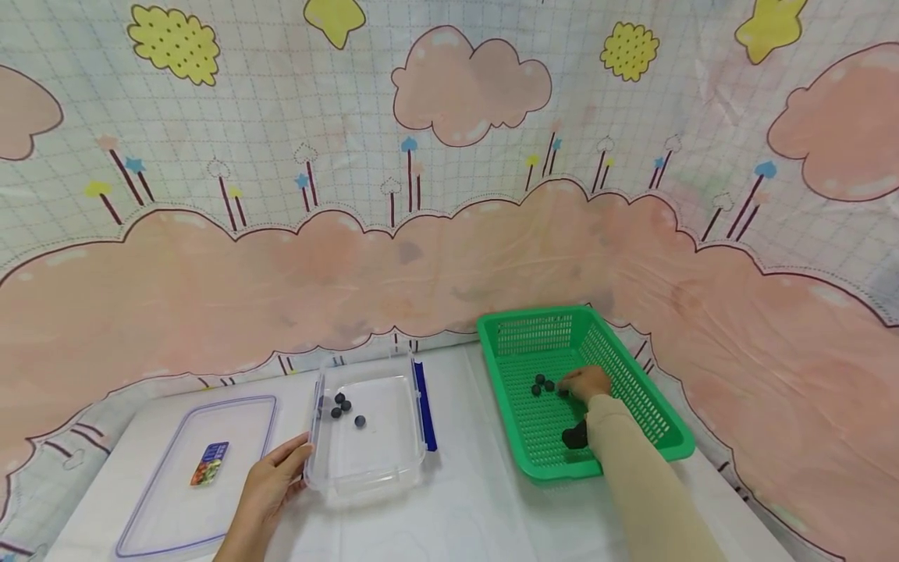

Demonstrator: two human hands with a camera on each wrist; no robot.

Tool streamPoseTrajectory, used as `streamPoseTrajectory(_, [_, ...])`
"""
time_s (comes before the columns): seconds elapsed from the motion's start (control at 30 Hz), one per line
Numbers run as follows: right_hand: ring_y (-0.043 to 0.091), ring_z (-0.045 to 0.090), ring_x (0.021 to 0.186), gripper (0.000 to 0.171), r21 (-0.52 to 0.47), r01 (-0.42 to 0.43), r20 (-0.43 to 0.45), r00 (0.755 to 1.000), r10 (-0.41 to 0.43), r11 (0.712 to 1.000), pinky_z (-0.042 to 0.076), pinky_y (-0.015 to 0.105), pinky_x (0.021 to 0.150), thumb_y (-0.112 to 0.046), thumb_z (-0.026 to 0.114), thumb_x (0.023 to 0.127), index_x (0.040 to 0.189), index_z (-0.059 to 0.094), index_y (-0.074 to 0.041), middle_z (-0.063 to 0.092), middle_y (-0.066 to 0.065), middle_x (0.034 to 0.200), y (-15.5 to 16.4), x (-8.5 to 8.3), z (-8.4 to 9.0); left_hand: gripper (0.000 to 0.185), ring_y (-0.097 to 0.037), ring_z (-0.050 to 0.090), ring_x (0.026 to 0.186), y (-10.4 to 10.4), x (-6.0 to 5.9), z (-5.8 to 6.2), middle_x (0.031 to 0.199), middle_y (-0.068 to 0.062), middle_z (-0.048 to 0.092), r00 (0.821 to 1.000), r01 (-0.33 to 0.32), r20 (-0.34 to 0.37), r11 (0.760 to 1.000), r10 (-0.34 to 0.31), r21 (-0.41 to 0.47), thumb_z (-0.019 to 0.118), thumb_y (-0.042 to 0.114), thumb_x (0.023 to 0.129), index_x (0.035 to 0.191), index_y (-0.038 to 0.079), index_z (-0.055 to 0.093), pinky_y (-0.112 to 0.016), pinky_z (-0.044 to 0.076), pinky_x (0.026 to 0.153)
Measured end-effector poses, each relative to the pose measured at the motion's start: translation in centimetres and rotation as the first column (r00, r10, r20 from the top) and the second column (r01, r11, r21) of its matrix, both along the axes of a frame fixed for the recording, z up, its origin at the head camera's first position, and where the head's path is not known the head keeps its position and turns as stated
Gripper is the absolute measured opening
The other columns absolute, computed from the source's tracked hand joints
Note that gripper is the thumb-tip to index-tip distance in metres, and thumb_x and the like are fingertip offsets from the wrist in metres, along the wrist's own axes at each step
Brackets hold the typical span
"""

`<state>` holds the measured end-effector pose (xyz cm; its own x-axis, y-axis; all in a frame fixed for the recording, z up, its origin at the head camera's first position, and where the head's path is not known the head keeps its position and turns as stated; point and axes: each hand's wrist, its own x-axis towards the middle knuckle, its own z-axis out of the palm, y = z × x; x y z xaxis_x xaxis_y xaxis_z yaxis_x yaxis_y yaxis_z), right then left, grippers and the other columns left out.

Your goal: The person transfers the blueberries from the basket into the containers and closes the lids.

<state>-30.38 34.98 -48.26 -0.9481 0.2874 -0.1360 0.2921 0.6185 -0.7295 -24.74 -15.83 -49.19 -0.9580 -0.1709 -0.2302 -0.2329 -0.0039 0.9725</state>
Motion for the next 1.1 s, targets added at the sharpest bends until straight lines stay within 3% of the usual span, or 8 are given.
streamPoseTrajectory(0.13, [0.039,0.065,0.097,0.036,0.012,0.003,0.004,1.000,-0.003,1.000,0.051,0.054,0.089,-0.017,0.071,0.088,0.114,0.068,0.007,0.065,0.028,0.111,-0.27,0.15,0.19,0.048,-0.009,0.050,0.076,0.05,-0.03,0.04,0.081,0.009,0.056,1.000,-0.001,-0.001,1.000,0.001,0.001,0.069,0.017,0.092,0.134,-0.001,0.057,-0.020,0.052,0.059])
streamPoseTrajectory(0.4, [0.036,0.064,0.090,0.031,0.095,-0.003,-0.026,1.000,0.006,0.995,0.053,0.050,0.081,-0.016,0.072,0.087,0.107,0.071,0.008,0.069,0.025,0.101,-0.71,0.31,0.15,0.047,-0.009,0.051,0.076,0.09,0.03,0.00,0.081,0.010,0.058,1.000,-0.017,0.005,1.000,0.017,-0.004,0.069,0.017,0.091,0.134,0.000,0.058,-0.020,0.052,0.059])
streamPoseTrajectory(0.8, [0.030,0.066,0.080,0.024,0.126,-0.031,-0.041,0.998,0.036,0.992,0.055,0.044,0.072,-0.014,0.071,0.087,0.100,0.073,0.007,0.071,0.020,0.090,-0.70,0.39,0.09,0.048,-0.009,0.050,0.077,0.09,-0.05,0.00,0.081,0.010,0.057,1.000,-0.007,0.002,1.000,0.007,0.004,0.068,0.018,0.092,0.134,-0.001,0.057,-0.020,0.053,0.059])
streamPoseTrajectory(1.1, [0.029,0.066,0.077,0.025,0.119,-0.021,-0.044,0.999,0.027,0.993,0.055,0.046,0.073,-0.014,0.070,0.087,0.101,0.073,0.008,0.071,0.019,0.085,-0.62,0.16,-0.08,0.048,-0.010,0.050,0.076,0.14,-0.01,0.00,0.080,0.010,0.059,1.000,-0.009,-0.001,1.000,0.009,0.023,0.066,0.014,0.093,0.136,-0.004,0.054,-0.020,0.053,0.059])
